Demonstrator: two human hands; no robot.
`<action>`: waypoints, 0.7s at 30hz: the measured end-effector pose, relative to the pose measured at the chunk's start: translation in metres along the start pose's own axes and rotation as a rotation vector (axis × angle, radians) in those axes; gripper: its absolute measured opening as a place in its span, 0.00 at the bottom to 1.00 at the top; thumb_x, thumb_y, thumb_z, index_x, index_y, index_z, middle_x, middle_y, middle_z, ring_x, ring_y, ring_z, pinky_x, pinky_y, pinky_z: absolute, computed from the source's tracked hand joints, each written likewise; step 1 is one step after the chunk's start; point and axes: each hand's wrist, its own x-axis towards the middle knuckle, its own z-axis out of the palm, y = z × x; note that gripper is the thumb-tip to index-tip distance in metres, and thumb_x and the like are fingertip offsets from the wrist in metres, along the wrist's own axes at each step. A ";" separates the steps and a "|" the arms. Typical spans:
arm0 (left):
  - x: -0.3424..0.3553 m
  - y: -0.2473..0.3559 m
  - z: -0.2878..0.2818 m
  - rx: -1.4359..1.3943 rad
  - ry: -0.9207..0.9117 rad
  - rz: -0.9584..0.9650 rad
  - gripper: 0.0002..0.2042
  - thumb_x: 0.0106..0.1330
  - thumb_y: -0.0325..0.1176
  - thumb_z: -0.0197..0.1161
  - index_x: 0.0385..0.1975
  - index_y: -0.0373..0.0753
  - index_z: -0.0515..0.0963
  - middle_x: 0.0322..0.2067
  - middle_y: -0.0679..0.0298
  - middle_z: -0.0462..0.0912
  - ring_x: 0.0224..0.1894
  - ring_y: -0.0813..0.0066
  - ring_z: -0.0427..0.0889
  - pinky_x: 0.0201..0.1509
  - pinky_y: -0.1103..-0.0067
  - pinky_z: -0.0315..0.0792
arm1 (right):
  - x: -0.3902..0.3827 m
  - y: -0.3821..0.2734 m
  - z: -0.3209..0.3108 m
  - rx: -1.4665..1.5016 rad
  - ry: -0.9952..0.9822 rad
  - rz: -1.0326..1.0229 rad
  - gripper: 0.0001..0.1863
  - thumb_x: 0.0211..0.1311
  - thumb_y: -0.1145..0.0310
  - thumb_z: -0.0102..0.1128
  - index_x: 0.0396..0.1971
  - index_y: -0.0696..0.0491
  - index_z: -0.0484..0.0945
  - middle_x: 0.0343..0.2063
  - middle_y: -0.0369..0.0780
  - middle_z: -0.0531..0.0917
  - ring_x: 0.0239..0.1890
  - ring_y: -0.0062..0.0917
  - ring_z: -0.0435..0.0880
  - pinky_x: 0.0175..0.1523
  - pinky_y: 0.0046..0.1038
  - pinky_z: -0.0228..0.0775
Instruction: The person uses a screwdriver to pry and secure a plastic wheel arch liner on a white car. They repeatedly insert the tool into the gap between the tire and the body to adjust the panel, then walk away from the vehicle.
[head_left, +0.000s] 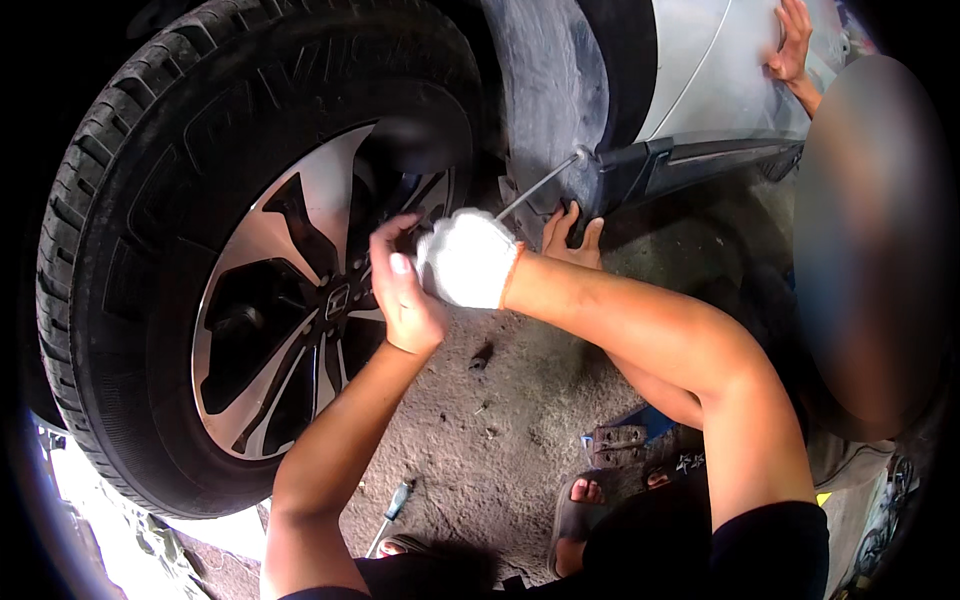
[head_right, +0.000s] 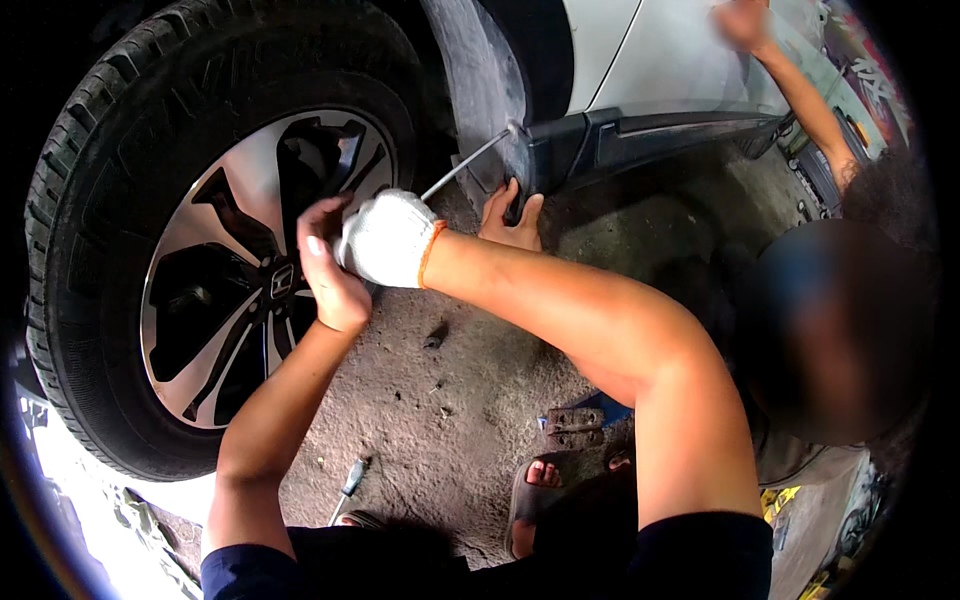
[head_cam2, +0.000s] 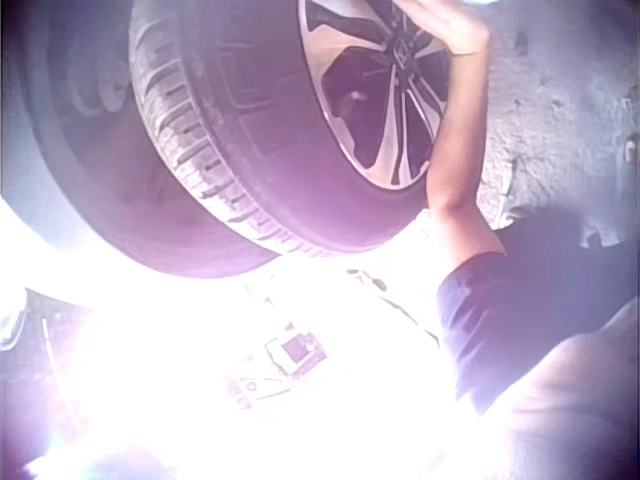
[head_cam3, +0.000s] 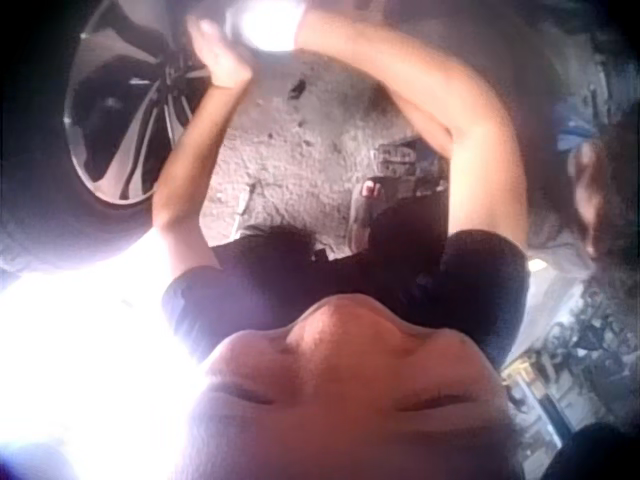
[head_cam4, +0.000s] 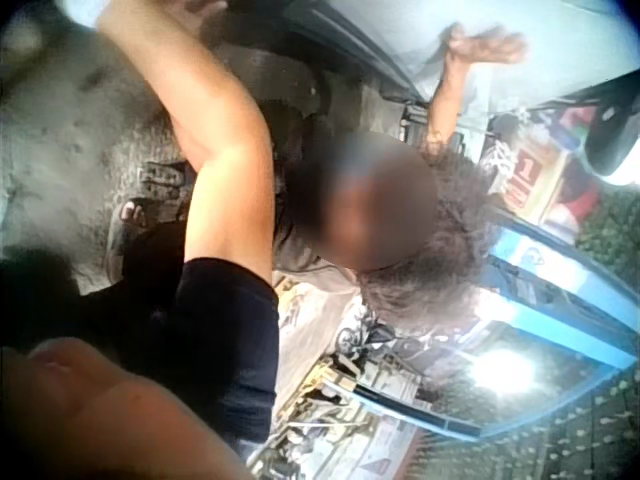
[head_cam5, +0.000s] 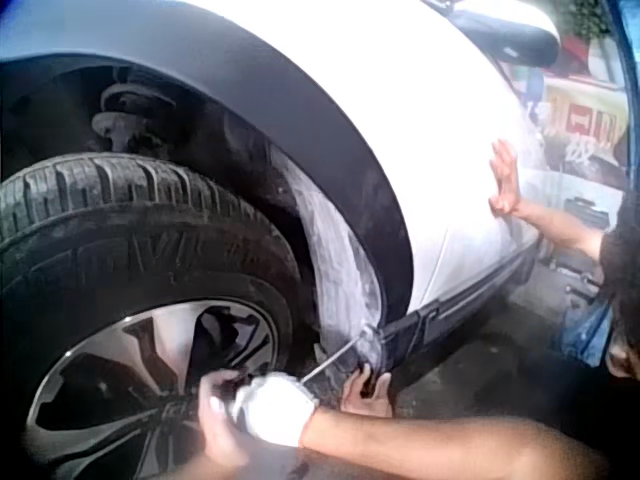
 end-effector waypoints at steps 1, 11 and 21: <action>0.006 0.003 -0.001 -0.037 -0.017 0.019 0.32 0.71 0.59 0.39 0.52 0.31 0.67 0.50 0.53 0.74 0.55 0.63 0.71 0.64 0.70 0.61 | -0.001 0.003 0.003 0.030 0.204 -0.005 0.09 0.53 0.64 0.55 0.20 0.48 0.83 0.23 0.39 0.85 0.30 0.31 0.86 0.32 0.38 0.76; 0.002 0.003 0.014 0.038 0.017 0.047 0.27 0.74 0.51 0.36 0.49 0.28 0.68 0.45 0.52 0.73 0.48 0.64 0.72 0.57 0.73 0.63 | 0.052 0.072 0.060 0.364 -0.765 -0.317 0.19 0.49 0.58 0.63 0.39 0.53 0.83 0.39 0.40 0.85 0.42 0.29 0.82 0.48 0.32 0.71; 0.015 0.000 0.010 -0.173 0.220 -0.213 0.23 0.76 0.49 0.37 0.42 0.34 0.72 0.41 0.61 0.73 0.47 0.71 0.69 0.58 0.76 0.60 | 0.013 0.007 -0.004 0.049 -0.080 0.118 0.13 0.48 0.62 0.58 0.30 0.53 0.84 0.29 0.45 0.86 0.33 0.39 0.86 0.37 0.38 0.77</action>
